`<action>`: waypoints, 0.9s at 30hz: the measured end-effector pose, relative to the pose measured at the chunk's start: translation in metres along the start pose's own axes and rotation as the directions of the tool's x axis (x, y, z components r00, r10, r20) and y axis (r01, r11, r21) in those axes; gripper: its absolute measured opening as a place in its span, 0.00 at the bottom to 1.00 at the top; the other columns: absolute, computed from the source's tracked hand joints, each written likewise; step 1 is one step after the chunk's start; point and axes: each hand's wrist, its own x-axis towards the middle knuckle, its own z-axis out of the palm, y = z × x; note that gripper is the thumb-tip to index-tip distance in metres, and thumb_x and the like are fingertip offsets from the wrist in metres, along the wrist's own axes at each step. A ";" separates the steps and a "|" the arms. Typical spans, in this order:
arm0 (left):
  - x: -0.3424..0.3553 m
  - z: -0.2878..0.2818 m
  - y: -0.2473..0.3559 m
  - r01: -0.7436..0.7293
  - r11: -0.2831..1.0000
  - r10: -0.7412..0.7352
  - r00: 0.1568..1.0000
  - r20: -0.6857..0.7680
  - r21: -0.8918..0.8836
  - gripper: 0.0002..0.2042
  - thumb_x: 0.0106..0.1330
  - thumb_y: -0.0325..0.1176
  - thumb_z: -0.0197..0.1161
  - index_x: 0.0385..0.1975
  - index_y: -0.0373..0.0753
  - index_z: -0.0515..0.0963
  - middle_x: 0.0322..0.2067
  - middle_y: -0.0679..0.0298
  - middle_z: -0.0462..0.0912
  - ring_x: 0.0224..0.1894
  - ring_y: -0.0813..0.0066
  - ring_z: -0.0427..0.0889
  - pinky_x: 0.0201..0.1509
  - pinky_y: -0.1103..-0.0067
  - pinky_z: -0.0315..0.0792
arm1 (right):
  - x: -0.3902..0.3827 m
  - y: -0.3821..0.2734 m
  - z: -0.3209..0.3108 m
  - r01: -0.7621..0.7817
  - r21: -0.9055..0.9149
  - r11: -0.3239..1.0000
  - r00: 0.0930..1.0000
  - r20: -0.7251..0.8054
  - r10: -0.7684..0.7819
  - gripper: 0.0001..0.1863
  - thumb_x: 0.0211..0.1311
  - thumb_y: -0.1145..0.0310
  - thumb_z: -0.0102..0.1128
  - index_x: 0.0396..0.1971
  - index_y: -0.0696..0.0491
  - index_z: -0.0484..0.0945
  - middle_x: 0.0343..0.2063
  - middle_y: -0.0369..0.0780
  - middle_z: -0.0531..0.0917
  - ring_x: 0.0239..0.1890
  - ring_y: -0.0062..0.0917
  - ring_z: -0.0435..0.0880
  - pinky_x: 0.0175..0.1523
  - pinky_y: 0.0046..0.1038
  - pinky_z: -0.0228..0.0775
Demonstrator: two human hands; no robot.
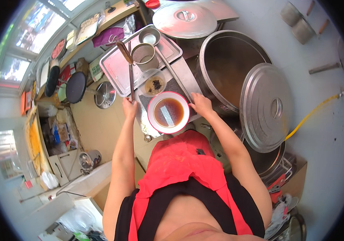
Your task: The person prepares a meal by stirring items in pots on a stove, gathering dumplings by hand to place into boiling water, and assembling a bowl with noodles and broth using a ladle and chopsticks.
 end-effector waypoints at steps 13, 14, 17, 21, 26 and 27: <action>0.013 -0.004 -0.005 -0.207 0.968 0.225 0.965 -0.137 0.140 0.19 0.51 0.33 0.65 0.39 0.29 0.70 0.37 0.46 0.74 0.43 0.50 0.74 0.49 0.63 0.67 | -0.080 -0.002 -0.079 -0.342 0.821 0.457 0.913 0.175 0.369 0.11 0.64 0.65 0.51 0.40 0.56 0.76 0.18 0.31 0.71 0.19 0.12 0.67 0.24 0.20 0.61; 0.006 -0.007 -0.003 -0.252 0.949 0.289 0.936 -0.200 0.189 0.20 0.50 0.33 0.66 0.40 0.29 0.70 0.37 0.46 0.73 0.43 0.49 0.73 0.50 0.63 0.67 | -0.105 -0.001 -0.091 -0.364 0.881 0.303 0.890 0.233 0.391 0.11 0.66 0.66 0.50 0.42 0.55 0.76 0.18 0.30 0.70 0.18 0.10 0.65 0.24 0.17 0.60; -0.009 -0.015 0.009 -0.241 0.967 0.236 0.969 -0.068 -0.079 0.12 0.60 0.35 0.61 0.37 0.33 0.75 0.33 0.54 0.77 0.35 0.63 0.77 0.42 0.69 0.71 | -0.161 -0.016 -0.125 -0.338 0.925 0.175 0.829 0.205 0.520 0.14 0.68 0.67 0.47 0.50 0.54 0.70 0.19 0.30 0.69 0.15 0.08 0.63 0.18 0.13 0.57; -0.020 -0.011 0.031 0.142 0.850 0.032 0.948 0.318 -0.508 0.12 0.68 0.38 0.56 0.36 0.33 0.77 0.28 0.63 0.81 0.28 0.81 0.77 0.32 0.81 0.72 | -0.165 -0.014 -0.137 -0.428 0.890 0.155 0.703 0.220 0.676 0.12 0.67 0.67 0.48 0.47 0.52 0.68 0.19 0.30 0.67 0.11 0.08 0.61 0.13 0.13 0.53; -0.010 -0.002 0.068 0.403 0.634 -0.073 0.880 0.469 -0.659 0.08 0.68 0.34 0.56 0.31 0.35 0.73 0.28 0.64 0.78 0.28 0.76 0.79 0.31 0.83 0.76 | -0.104 0.058 -0.111 -0.592 0.775 0.222 0.651 0.298 0.698 0.06 0.64 0.67 0.51 0.32 0.54 0.70 0.16 0.29 0.66 0.11 0.11 0.62 0.13 0.16 0.54; -0.008 -0.001 0.071 0.433 0.593 -0.086 0.872 0.481 -0.679 0.08 0.67 0.33 0.56 0.29 0.35 0.72 0.28 0.64 0.78 0.28 0.75 0.80 0.31 0.82 0.76 | -0.090 0.072 -0.104 -0.626 0.729 0.276 0.654 0.299 0.695 0.07 0.63 0.67 0.51 0.30 0.55 0.70 0.16 0.30 0.67 0.11 0.13 0.63 0.13 0.18 0.54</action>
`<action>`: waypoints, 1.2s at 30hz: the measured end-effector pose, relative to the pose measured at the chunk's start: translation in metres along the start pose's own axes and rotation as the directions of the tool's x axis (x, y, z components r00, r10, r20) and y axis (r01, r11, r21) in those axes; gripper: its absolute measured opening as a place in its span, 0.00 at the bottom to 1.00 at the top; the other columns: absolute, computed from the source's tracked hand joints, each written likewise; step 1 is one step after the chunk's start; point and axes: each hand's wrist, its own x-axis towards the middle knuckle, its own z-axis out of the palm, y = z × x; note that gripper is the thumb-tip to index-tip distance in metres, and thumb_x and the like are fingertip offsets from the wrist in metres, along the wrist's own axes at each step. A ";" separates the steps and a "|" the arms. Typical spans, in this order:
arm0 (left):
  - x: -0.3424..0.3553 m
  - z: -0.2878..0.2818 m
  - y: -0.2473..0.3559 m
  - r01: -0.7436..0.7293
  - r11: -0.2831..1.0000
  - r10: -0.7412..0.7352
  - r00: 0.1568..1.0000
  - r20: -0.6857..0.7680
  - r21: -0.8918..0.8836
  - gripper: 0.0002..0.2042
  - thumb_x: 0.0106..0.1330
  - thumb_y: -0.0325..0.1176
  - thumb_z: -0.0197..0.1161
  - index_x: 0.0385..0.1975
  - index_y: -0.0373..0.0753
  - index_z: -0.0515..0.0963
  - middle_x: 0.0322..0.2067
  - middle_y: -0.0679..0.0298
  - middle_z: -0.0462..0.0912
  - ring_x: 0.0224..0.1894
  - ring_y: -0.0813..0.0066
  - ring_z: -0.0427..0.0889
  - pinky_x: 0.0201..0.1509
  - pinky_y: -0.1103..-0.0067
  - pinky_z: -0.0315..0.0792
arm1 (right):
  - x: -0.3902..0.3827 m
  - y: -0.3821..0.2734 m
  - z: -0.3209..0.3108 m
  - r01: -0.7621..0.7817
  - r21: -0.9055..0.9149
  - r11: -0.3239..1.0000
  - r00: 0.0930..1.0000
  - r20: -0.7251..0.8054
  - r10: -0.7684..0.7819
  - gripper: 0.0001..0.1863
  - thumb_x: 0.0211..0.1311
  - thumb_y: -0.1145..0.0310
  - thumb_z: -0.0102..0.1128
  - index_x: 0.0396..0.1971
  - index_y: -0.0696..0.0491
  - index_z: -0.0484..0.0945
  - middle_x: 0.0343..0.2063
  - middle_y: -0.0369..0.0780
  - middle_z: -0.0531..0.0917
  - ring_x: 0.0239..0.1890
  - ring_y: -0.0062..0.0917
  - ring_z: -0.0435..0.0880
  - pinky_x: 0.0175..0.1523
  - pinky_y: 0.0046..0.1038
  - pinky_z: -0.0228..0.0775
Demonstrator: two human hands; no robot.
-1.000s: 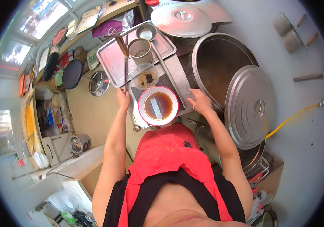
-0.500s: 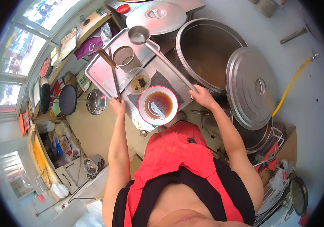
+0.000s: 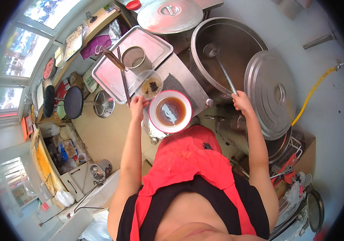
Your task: The person prepares a meal by stirring items in pots on a stove, gathering dumplings by hand to place into boiling water, and assembling a bowl with noodles and broth using a ladle and chopsticks.
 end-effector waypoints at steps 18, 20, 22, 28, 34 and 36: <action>0.038 0.056 0.024 0.062 0.980 -0.097 0.979 0.178 0.189 0.09 0.64 0.34 0.59 0.26 0.37 0.72 0.26 0.64 0.78 0.26 0.78 0.78 0.35 0.83 0.76 | 0.181 -0.020 0.056 -0.065 -0.760 0.646 0.993 -0.111 -0.031 0.16 0.55 0.72 0.50 0.41 0.61 0.79 0.45 0.54 0.79 0.49 0.44 0.79 0.51 0.38 0.72; 0.037 0.057 0.025 0.078 0.978 -0.115 0.976 0.186 0.195 0.09 0.64 0.34 0.59 0.27 0.36 0.72 0.26 0.64 0.78 0.27 0.78 0.78 0.35 0.83 0.75 | 0.194 -0.009 0.059 -0.050 -0.739 0.672 0.995 -0.098 -0.033 0.14 0.55 0.72 0.51 0.39 0.63 0.79 0.39 0.55 0.80 0.41 0.42 0.82 0.43 0.37 0.74; 0.032 0.054 0.024 0.108 0.973 -0.148 0.970 0.195 0.203 0.09 0.64 0.34 0.59 0.28 0.36 0.72 0.27 0.63 0.79 0.27 0.79 0.78 0.36 0.84 0.75 | 0.203 0.000 0.062 -0.044 -0.685 0.727 0.997 -0.081 -0.017 0.11 0.56 0.73 0.52 0.34 0.64 0.78 0.31 0.55 0.82 0.28 0.38 0.84 0.30 0.35 0.75; 0.035 0.047 0.021 0.089 0.966 -0.137 0.972 0.190 0.241 0.11 0.68 0.38 0.56 0.35 0.35 0.74 0.28 0.63 0.80 0.29 0.78 0.78 0.38 0.81 0.75 | 0.191 -0.001 0.044 -0.197 0.147 0.969 0.980 0.008 0.198 0.09 0.58 0.74 0.55 0.19 0.57 0.70 0.15 0.37 0.71 0.11 0.17 0.66 0.13 0.20 0.52; 0.018 0.020 0.019 0.026 0.935 -0.128 0.955 0.267 0.354 0.14 0.69 0.40 0.54 0.39 0.34 0.78 0.30 0.67 0.80 0.32 0.81 0.77 0.36 0.83 0.72 | 0.096 -0.023 0.019 -0.194 0.409 0.892 0.981 0.106 0.165 0.09 0.61 0.72 0.53 0.23 0.52 0.67 0.15 0.32 0.69 0.11 0.09 0.62 0.11 0.13 0.47; 0.007 0.009 0.016 -0.009 0.923 -0.127 0.936 0.328 0.384 0.14 0.69 0.40 0.55 0.41 0.35 0.79 0.31 0.68 0.80 0.32 0.83 0.76 0.36 0.83 0.72 | 0.061 -0.013 0.010 -0.154 0.453 0.878 0.986 0.132 0.105 0.06 0.63 0.71 0.53 0.27 0.51 0.67 0.17 0.30 0.69 0.11 0.07 0.61 0.11 0.11 0.46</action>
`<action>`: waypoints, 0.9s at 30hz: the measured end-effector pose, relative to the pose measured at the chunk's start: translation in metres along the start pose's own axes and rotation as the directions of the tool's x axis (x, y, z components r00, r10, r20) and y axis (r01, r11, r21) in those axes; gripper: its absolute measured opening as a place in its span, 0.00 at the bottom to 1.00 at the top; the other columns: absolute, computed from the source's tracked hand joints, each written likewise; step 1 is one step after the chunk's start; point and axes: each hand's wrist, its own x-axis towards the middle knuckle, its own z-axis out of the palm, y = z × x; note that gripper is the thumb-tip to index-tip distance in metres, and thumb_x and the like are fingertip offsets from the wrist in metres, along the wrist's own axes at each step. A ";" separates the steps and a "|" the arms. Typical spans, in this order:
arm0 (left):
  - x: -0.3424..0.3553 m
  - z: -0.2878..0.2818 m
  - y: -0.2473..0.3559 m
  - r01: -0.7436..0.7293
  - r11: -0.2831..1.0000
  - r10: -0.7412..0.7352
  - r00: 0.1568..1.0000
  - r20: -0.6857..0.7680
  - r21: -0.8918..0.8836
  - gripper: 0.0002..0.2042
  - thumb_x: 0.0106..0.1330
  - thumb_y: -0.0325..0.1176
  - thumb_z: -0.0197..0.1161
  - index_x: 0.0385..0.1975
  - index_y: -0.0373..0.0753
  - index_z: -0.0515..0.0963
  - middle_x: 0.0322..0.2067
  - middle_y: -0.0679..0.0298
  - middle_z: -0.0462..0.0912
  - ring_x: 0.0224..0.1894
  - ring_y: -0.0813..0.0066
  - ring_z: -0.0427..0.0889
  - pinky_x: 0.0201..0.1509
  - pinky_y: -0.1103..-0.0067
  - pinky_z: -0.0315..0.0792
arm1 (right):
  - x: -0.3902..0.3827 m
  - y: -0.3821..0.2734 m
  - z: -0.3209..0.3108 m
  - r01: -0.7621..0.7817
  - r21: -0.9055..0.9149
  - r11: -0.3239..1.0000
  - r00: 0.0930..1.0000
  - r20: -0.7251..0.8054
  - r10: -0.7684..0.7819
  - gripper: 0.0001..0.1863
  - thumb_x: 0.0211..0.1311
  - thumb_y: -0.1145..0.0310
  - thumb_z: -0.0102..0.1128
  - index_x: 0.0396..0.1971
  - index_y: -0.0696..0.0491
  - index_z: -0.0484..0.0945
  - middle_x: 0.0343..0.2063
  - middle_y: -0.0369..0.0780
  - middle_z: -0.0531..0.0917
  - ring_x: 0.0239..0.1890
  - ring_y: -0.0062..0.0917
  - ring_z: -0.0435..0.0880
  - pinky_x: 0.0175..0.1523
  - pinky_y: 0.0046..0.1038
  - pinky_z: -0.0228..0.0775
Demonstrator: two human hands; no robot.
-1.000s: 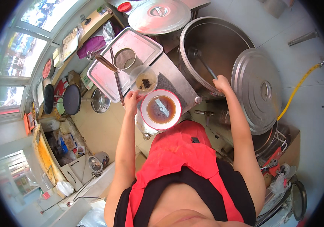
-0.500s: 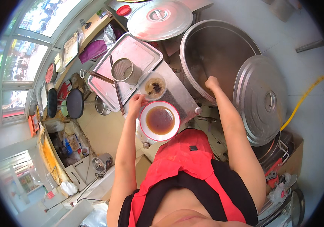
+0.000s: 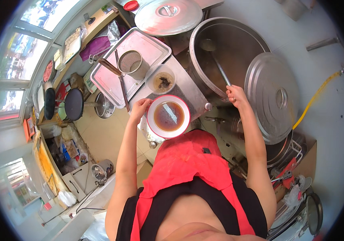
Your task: The person prepares a meal by stirring items in pots on a stove, gathering dumplings by hand to place into boiling water, and assembling a bowl with noodles and broth using a ladle and chopsticks.
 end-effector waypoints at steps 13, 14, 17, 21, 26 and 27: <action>-0.047 -0.016 -0.051 -0.159 0.958 0.149 0.987 0.060 0.239 0.09 0.64 0.28 0.54 0.39 0.29 0.77 0.24 0.64 0.81 0.22 0.81 0.78 0.28 0.84 0.75 | -0.209 0.029 -0.005 0.151 -0.038 0.988 0.988 0.014 -0.151 0.17 0.64 0.70 0.53 0.52 0.54 0.69 0.18 0.29 0.68 0.10 0.04 0.58 0.12 0.10 0.48; -0.051 -0.014 -0.054 -0.150 0.966 0.145 0.989 0.037 0.209 0.09 0.64 0.27 0.54 0.37 0.29 0.76 0.23 0.64 0.80 0.22 0.81 0.78 0.27 0.84 0.75 | -0.222 0.030 -0.003 0.149 -0.043 0.988 0.989 0.011 -0.149 0.17 0.64 0.70 0.53 0.53 0.54 0.69 0.18 0.29 0.68 0.10 0.05 0.58 0.11 0.10 0.48; -0.069 -0.006 -0.058 -0.123 0.983 0.130 0.991 -0.044 0.137 0.08 0.63 0.26 0.54 0.34 0.28 0.76 0.22 0.63 0.80 0.22 0.81 0.79 0.26 0.84 0.75 | -0.253 0.040 -0.003 0.145 -0.074 0.987 0.989 0.012 -0.144 0.20 0.64 0.70 0.53 0.56 0.55 0.67 0.19 0.30 0.69 0.10 0.05 0.58 0.11 0.10 0.48; -0.095 -0.002 -0.070 -0.089 0.991 0.102 0.985 -0.137 0.103 0.08 0.63 0.26 0.54 0.35 0.27 0.75 0.23 0.62 0.81 0.22 0.80 0.80 0.25 0.83 0.75 | -0.287 0.051 0.001 0.136 -0.090 0.987 0.990 0.045 -0.133 0.23 0.63 0.71 0.54 0.58 0.57 0.66 0.18 0.30 0.69 0.10 0.05 0.58 0.12 0.10 0.48; -0.121 0.000 -0.090 -0.056 0.994 0.046 0.993 -0.105 -0.098 0.09 0.66 0.28 0.53 0.37 0.28 0.75 0.24 0.61 0.81 0.23 0.78 0.80 0.27 0.84 0.75 | -0.310 0.062 0.008 0.156 -0.123 0.980 0.984 0.108 -0.143 0.23 0.63 0.71 0.54 0.59 0.58 0.66 0.18 0.30 0.69 0.09 0.05 0.58 0.11 0.11 0.47; -0.126 0.001 -0.090 -0.047 0.991 0.035 0.995 -0.094 -0.127 0.09 0.67 0.28 0.53 0.38 0.28 0.75 0.25 0.61 0.81 0.23 0.78 0.81 0.27 0.84 0.75 | -0.312 0.065 0.009 0.164 -0.138 0.977 0.982 0.113 -0.149 0.23 0.63 0.71 0.54 0.58 0.58 0.66 0.17 0.30 0.69 0.09 0.05 0.57 0.11 0.11 0.46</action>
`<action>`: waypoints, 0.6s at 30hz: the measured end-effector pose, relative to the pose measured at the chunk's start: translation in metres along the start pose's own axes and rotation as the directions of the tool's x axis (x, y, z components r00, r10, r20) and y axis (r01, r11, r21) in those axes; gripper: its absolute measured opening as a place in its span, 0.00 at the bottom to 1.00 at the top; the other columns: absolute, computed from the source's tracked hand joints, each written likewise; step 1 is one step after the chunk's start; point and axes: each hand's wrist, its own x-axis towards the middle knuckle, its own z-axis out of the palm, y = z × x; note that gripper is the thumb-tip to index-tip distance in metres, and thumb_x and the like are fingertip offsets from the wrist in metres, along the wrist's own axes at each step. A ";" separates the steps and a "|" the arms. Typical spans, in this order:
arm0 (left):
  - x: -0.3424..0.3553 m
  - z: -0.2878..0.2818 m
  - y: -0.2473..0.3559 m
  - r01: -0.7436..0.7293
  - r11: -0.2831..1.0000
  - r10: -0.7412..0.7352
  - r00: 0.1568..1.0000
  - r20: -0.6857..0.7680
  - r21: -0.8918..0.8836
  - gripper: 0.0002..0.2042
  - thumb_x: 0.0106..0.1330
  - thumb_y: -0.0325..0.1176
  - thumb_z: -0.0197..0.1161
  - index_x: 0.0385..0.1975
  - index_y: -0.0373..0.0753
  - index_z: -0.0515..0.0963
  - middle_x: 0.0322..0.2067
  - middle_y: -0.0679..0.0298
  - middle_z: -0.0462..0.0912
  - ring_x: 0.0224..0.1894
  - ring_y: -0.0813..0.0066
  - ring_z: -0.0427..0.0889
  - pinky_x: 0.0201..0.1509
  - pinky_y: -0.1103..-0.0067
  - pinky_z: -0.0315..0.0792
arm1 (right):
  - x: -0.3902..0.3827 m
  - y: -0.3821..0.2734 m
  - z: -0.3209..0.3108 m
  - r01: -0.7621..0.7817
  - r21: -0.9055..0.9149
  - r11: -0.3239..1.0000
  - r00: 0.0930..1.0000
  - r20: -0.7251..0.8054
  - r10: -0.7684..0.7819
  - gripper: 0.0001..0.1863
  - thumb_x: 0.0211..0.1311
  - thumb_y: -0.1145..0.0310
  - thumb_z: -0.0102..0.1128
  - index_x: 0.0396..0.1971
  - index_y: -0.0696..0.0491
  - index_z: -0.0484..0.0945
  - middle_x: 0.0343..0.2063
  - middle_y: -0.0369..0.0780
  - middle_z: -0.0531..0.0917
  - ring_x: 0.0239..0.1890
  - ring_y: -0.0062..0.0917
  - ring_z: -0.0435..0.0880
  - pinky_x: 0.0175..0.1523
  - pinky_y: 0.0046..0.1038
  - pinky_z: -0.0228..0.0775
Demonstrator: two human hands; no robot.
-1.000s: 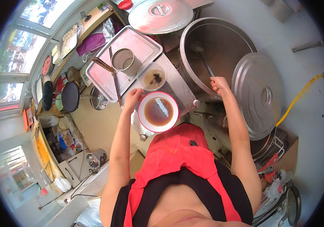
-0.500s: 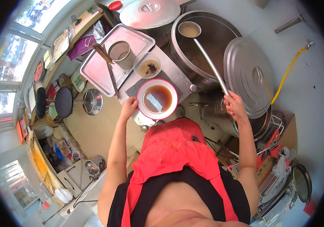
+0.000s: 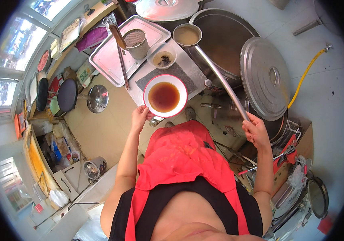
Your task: The person prepares a meal by stirring items in pots on a stove, gathering dumplings by hand to place into boiling water, and assembling a bowl with noodles and broth using a ladle and chopsticks.
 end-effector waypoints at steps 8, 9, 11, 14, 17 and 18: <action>-0.020 -0.036 -0.041 -0.047 0.993 0.017 0.963 -0.268 -0.105 0.12 0.71 0.37 0.50 0.44 0.35 0.73 0.37 0.64 0.80 0.31 0.80 0.78 0.35 0.83 0.72 | -0.006 0.011 0.011 0.089 -0.123 0.988 0.996 -0.013 -0.091 0.24 0.62 0.74 0.56 0.59 0.60 0.66 0.19 0.30 0.70 0.10 0.05 0.57 0.13 0.11 0.45; -0.022 -0.043 -0.052 -0.047 0.991 0.006 0.950 -0.313 -0.124 0.12 0.71 0.37 0.50 0.44 0.36 0.73 0.37 0.64 0.80 0.31 0.80 0.77 0.34 0.83 0.72 | -0.006 0.012 0.013 0.098 -0.138 0.986 0.995 -0.021 -0.102 0.24 0.62 0.74 0.56 0.59 0.60 0.66 0.20 0.29 0.69 0.11 0.05 0.58 0.13 0.11 0.45; -0.026 -0.055 -0.073 -0.025 0.987 -0.040 0.922 -0.385 -0.162 0.12 0.70 0.37 0.51 0.43 0.36 0.73 0.37 0.64 0.79 0.30 0.79 0.77 0.34 0.82 0.72 | -0.006 0.015 0.013 0.121 -0.160 0.980 0.991 -0.029 -0.127 0.24 0.62 0.75 0.55 0.59 0.60 0.65 0.20 0.29 0.69 0.12 0.05 0.58 0.14 0.11 0.46; -0.032 -0.078 -0.128 0.071 0.984 -0.135 0.893 -0.429 -0.161 0.11 0.69 0.37 0.51 0.42 0.36 0.72 0.36 0.63 0.79 0.32 0.78 0.78 0.33 0.82 0.72 | -0.005 0.016 0.015 0.154 -0.185 0.971 0.986 -0.028 -0.162 0.24 0.62 0.75 0.55 0.59 0.60 0.65 0.20 0.28 0.69 0.13 0.05 0.58 0.15 0.11 0.46; -0.047 -0.102 -0.191 0.236 0.954 -0.296 0.843 -0.449 -0.187 0.11 0.67 0.37 0.52 0.41 0.36 0.72 0.35 0.62 0.78 0.31 0.75 0.79 0.29 0.81 0.72 | -0.007 0.010 0.018 0.171 -0.212 0.962 0.982 -0.042 -0.184 0.25 0.62 0.74 0.55 0.60 0.60 0.65 0.20 0.27 0.68 0.14 0.05 0.58 0.16 0.11 0.47; -0.053 -0.108 -0.211 0.283 0.941 -0.336 0.827 -0.450 -0.183 0.12 0.67 0.37 0.52 0.41 0.35 0.71 0.34 0.62 0.78 0.30 0.74 0.79 0.28 0.81 0.72 | -0.008 0.009 0.019 0.176 -0.218 0.960 0.981 -0.047 -0.190 0.25 0.62 0.74 0.55 0.60 0.60 0.65 0.20 0.27 0.68 0.14 0.05 0.58 0.16 0.11 0.47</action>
